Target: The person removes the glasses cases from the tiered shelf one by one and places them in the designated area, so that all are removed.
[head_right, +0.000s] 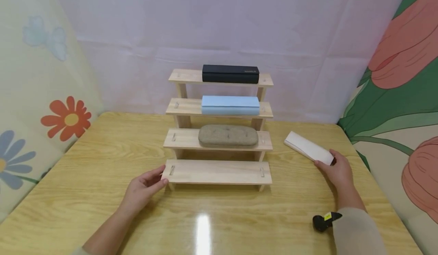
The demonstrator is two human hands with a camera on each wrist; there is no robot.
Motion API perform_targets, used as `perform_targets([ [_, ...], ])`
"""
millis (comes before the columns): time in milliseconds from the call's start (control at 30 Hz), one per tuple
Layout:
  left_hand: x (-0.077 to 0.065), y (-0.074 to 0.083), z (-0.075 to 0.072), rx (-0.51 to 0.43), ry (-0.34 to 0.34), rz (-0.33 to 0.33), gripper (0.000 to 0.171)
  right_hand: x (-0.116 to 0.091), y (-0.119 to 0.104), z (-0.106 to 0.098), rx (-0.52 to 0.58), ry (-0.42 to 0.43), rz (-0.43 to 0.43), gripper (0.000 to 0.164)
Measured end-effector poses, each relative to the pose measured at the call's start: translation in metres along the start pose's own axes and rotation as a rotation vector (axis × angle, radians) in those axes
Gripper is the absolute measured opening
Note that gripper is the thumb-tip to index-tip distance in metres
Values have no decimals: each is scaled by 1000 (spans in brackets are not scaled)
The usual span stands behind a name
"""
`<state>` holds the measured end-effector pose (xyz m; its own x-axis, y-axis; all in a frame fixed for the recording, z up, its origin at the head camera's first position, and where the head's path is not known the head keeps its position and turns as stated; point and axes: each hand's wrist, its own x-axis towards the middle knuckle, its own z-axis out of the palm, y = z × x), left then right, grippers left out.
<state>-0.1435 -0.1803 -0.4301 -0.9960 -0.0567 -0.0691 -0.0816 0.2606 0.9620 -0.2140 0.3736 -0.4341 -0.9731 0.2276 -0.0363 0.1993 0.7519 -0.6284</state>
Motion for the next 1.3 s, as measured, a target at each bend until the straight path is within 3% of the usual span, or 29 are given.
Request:
perform_targets([
  [267,-1,-1,1,-5,9,0,49,4,0,0,16,10,30,90],
  [600,-2,-1,1,-32,2,12,49,7,-3,1,57,72,139,87],
  [867,-2,1,2,-24,4,12,49,10,-3,5,86,107,145,82],
  [1300,-2,1,1,-6,7,8,49,10,-5,2,116,73,168,87],
])
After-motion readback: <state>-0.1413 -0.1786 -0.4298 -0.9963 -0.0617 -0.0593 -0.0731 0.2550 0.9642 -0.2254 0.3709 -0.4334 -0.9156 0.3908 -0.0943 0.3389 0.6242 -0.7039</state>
